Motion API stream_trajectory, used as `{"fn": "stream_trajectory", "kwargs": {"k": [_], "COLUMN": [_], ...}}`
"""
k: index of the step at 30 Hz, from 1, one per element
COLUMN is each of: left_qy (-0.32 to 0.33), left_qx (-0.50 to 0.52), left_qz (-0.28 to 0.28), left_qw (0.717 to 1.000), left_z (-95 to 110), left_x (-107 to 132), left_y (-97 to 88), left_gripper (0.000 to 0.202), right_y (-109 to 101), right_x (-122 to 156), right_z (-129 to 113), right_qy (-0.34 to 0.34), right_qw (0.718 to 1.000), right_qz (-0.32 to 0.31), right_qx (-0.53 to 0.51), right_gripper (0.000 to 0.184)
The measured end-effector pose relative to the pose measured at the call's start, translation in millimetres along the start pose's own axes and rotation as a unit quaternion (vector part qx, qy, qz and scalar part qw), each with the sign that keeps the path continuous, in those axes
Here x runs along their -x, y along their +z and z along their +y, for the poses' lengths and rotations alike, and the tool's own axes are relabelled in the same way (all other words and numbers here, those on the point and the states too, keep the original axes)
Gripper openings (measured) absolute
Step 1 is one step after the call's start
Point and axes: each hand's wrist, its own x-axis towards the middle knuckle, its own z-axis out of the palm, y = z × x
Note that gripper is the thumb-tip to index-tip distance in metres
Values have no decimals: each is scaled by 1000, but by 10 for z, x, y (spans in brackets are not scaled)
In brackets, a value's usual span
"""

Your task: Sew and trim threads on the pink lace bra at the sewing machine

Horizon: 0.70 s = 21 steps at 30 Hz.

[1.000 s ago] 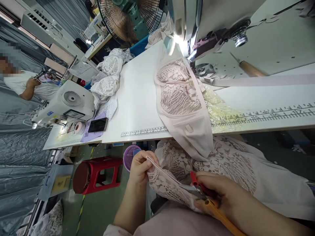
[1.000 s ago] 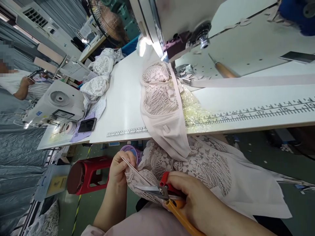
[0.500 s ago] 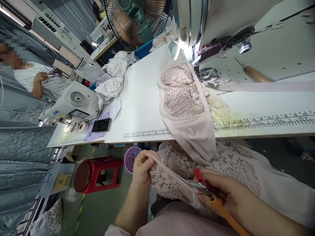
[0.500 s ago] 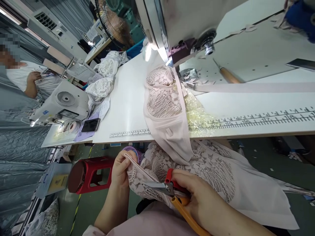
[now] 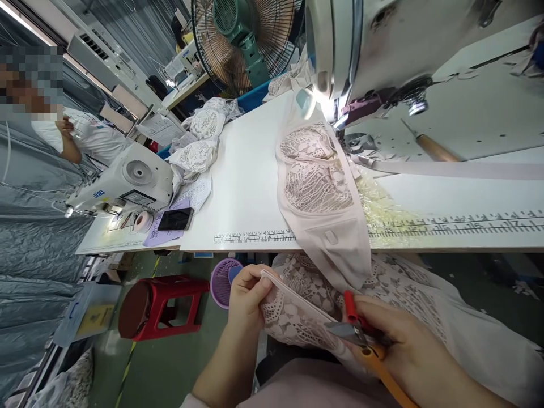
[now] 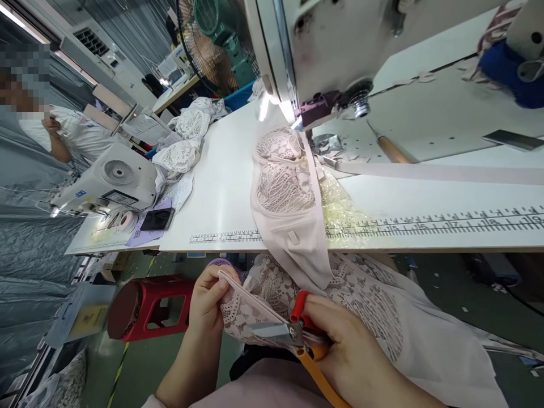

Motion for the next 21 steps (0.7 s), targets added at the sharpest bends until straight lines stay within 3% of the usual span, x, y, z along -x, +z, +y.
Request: {"fn": "stream_trajectory", "kwargs": {"k": [8, 17, 21], "left_qy": [-71, -26, -10], "left_qx": [37, 42, 43], "left_qz": [19, -26, -36], "left_qw": [997, 998, 998], "left_z": [-27, -34, -30], "left_x": [-68, -81, -79], "left_y": [48, 11, -6], "left_gripper": [31, 31, 32], "right_y": [-22, -30, -36], "right_x": [21, 92, 55], "right_z": [-26, 70, 54], "right_qy": [58, 44, 7], "right_qw": [996, 997, 999], "right_qz": [-48, -54, -52], "right_qx": [-44, -16, -8], "right_gripper": [25, 15, 11]}}
